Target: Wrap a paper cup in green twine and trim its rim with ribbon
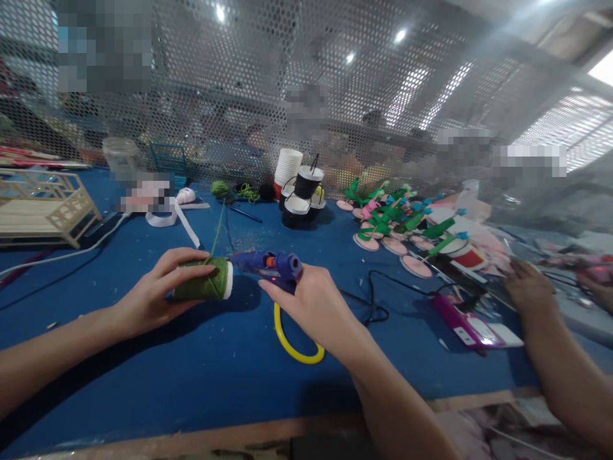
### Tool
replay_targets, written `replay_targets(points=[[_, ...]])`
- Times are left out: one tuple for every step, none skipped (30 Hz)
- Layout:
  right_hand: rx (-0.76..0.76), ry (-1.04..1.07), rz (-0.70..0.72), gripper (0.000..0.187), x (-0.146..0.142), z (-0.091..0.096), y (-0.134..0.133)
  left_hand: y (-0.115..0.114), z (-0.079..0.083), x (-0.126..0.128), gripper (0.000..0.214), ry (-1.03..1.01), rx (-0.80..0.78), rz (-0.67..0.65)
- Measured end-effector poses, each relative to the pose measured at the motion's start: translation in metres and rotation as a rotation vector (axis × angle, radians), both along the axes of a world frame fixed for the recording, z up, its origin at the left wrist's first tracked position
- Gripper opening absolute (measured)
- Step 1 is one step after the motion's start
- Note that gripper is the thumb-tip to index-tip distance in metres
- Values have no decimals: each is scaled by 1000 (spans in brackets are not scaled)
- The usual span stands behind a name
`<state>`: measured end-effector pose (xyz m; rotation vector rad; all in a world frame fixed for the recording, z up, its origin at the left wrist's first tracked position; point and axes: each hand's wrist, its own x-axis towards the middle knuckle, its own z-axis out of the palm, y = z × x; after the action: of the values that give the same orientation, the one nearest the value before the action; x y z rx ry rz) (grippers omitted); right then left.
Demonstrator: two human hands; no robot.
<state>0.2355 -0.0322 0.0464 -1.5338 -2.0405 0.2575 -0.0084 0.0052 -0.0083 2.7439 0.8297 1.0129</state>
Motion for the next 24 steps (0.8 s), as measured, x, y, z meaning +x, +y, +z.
replay_targets(points=[[-5, -1, 1, 18, 0, 0, 0, 0, 0, 0, 41, -7, -16, 8], [-10, -1, 4, 17, 0, 0, -1, 0, 0, 0, 41, -15, -37, 16], [-10, 1, 5, 17, 0, 0, -2, 0, 1, 0, 41, -26, -60, 26], [-8, 5, 7, 16, 0, 0, -2, 0, 1, -1, 42, -39, -86, 35], [-8, 8, 7, 16, 0, 0, -3, 0, 1, -1, 42, -50, -113, 45], [-7, 9, 6, 17, 0, -1, -4, 0, 2, -1, 42, -62, -138, 54], [-6, 9, 5, 19, 0, -1, -4, 0, 2, -1, 43, -74, -160, 64], [-9, 9, 3, 21, 0, -1, -5, 1, 2, -1, 43, -86, -178, 72], [-16, 10, 1, 23, 0, -1, -5, 1, 3, -1, 43, -99, -193, 79], [-26, 12, 0, 24, -1, -1, -6, 2, 3, -1, 43, -109, -205, 84], [-32, 15, 0, 24, -1, -1, -6, 2, 2, -1, 44, -119, -213, 90], [-36, 16, 1, 23, -1, 0, -7, 3, 2, -1, 44, -128, -218, 97], [-37, 13, 2, 23, -1, 0, -7, 3, 2, -1, 44, -134, -224, 105], [-34, 8, 5, 23, -2, 0, -7, 4, 2, -1, 44, -140, -231, 115], [-31, 4, 9, 24, -2, 0, -8, 4, 1, -1, 45, -145, -240, 124], [-26, 1, 13, 25, -2, 1, -8, 5, 1, -1, 45, -151, -251, 132], [-23, -1, 17, 26, -2, 1, -8, 5, 1, -1, 45, -158, -263, 139], [-22, -1, 24, 27, -3, 1, -8, 5, 0, -1, 46, -165, -276, 145], [-22, -3, 29, 28, -3, 0, -8, 6, 0, -1, 46, -173, -286, 151], [-20, -7, 34, 28, -3, 0, -8, 6, 0, -1, 46, -180, -295, 157], [-19, -10, 37, 28, -3, 0, -9, 7, 0, -1, 46, -187, -305, 165], [-18, -14, 42, 28, -3, 0, -9, 7, 0, -1, 47, -193, -316, 171], [-17, -16, 44, 28, -3, 0, -9, 7, -1, -1, 47, -200, -326, 176], [-15, -17, 44, 27, -3, -1, -9, 7, -1, -1, 47, -206, -336, 179]])
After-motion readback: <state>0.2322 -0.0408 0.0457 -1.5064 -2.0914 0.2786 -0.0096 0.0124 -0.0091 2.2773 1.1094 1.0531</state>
